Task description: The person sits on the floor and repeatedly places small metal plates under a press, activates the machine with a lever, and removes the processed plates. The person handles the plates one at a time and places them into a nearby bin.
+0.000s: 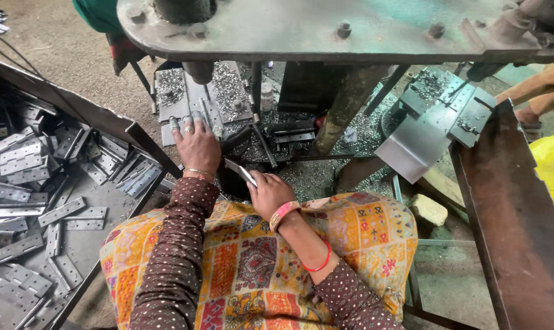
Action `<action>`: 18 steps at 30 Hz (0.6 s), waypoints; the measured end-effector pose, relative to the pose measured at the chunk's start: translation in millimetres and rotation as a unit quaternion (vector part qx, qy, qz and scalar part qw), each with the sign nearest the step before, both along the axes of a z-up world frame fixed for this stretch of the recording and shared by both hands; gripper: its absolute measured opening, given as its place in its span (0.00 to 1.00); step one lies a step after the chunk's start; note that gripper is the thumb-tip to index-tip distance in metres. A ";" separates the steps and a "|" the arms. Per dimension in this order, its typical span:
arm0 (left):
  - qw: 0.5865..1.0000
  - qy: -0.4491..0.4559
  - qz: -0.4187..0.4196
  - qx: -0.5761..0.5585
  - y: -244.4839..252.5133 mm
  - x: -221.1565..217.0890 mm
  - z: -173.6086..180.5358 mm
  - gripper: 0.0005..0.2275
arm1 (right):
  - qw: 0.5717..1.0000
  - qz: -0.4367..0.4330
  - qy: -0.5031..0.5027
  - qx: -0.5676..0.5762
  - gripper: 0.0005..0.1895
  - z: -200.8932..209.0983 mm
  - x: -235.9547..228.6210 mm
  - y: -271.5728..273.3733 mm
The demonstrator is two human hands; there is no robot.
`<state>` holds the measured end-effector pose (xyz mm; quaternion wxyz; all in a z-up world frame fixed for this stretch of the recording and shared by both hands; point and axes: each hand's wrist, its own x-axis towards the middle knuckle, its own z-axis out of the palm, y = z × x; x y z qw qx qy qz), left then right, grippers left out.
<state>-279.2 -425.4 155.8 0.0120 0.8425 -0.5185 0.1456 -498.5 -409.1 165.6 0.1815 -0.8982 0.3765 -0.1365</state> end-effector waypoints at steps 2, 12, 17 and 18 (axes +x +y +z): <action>1.000 0.004 0.004 -0.002 -2.0 -0.2 -2.2 0.15 | 0.976 0.002 0.200 0.091 0.16 -11.5 -0.9 -1.6; 0.998 -0.002 -0.018 -0.062 1.6 12.4 -9.5 0.15 | 0.901 0.048 0.376 0.211 0.17 -59.1 6.0 -16.4; 1.000 0.019 -0.011 -0.015 -20.9 17.1 -1.6 0.10 | 0.953 0.023 0.280 0.110 0.19 -34.3 1.9 -12.2; 0.998 0.065 -0.001 -0.002 -25.5 18.3 -0.5 0.09 | 0.946 0.000 0.292 0.144 0.17 -36.8 3.0 -9.4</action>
